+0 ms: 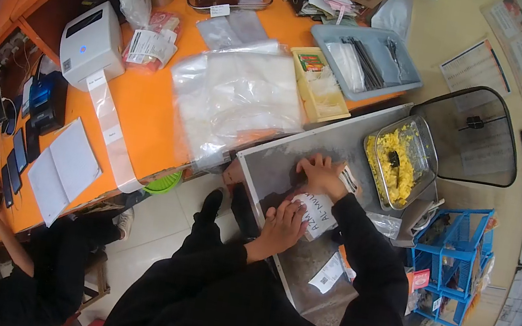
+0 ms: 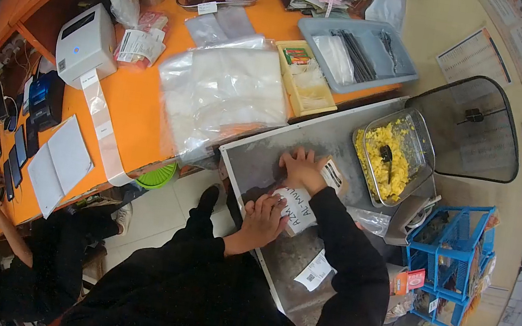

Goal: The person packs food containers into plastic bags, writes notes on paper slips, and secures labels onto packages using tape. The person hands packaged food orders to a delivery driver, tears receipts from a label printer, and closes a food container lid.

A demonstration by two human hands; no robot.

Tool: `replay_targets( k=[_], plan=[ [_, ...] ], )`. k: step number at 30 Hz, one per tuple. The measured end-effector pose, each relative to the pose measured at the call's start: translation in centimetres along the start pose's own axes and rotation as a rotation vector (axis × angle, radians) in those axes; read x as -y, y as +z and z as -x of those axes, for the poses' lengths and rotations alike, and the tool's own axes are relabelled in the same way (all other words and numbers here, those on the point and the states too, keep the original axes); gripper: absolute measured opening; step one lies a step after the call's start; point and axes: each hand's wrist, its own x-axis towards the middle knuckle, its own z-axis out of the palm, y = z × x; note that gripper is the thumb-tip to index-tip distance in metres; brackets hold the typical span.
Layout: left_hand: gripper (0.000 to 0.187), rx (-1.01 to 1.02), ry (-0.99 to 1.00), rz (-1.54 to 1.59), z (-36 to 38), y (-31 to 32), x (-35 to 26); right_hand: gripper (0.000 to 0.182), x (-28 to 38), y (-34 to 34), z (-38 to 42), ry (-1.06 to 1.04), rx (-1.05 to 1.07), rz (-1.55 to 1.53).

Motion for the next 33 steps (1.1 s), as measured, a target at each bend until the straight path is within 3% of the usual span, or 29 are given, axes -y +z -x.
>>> replay_targets(
  k=[3, 7, 8, 10, 12, 13, 14, 15, 19, 24, 26, 29, 31, 33],
  plan=[
    [0.047, 0.024, -0.004, -0.033, -0.2, -0.6, -0.3, 0.062, 0.5, 1.8, -1.9, 0.089, -0.147, 0.196],
    [0.048, 0.130, -0.052, 0.219, -0.8, -1.7, 0.5, 0.068, 2.4, 0.7, 0.7, 0.018, -0.809, 0.051],
    [0.047, 0.105, -0.120, 0.340, -1.1, -1.4, 1.2, 0.065, 2.8, -0.7, 3.3, -0.042, -0.974, -0.220],
    [0.044, 0.064, -0.249, 0.586, -1.4, 0.2, 3.5, 0.054, 2.9, 0.1, 8.6, 0.079, -1.249, -0.561],
    [0.051, 0.158, -0.492, 1.058, -4.0, 1.5, 5.4, 0.033, 3.6, 7.7, 12.1, 0.298, -1.515, -0.984],
    [0.055, 0.211, -0.614, 1.288, -5.5, 2.2, 6.0, 0.033, 5.2, 9.4, 13.8, 0.276, -1.586, -1.399],
    [0.058, 0.311, -0.588, 1.355, -6.4, 3.1, 6.5, 0.035, 4.6, 14.4, 14.3, 0.444, -1.442, -1.347],
    [0.062, 0.416, -0.565, 1.416, -7.1, 4.1, 6.9, 0.045, 4.3, 17.3, 13.4, 0.474, -1.359, -1.523],
    [0.064, 0.835, -0.640, 1.583, -8.3, 2.4, 4.6, 0.061, 2.7, 21.7, 6.7, 0.227, -1.285, -1.852],
    [0.060, 0.570, -0.938, 1.643, -7.5, 0.3, 2.6, 0.064, 3.4, 19.3, 5.4, -0.293, -1.065, -2.425],
    [0.058, 0.483, -1.064, 1.622, -8.3, -2.7, 1.3, 0.063, 3.3, 17.2, 6.0, -0.314, -1.000, -2.353],
    [0.054, 0.339, -0.935, 1.559, -9.7, -6.2, 2.8, 0.058, 4.1, 8.3, 9.6, -0.396, -1.008, -2.139],
    [0.050, 0.291, -0.775, 1.746, -12.9, -10.2, 3.8, 0.058, 4.8, 3.0, 8.6, -0.445, -1.055, -1.970],
    [0.054, 0.240, -0.702, 1.907, -16.6, -15.1, 5.3, 0.058, 5.3, -2.9, 7.1, -0.595, -0.900, -2.024]
  ],
)
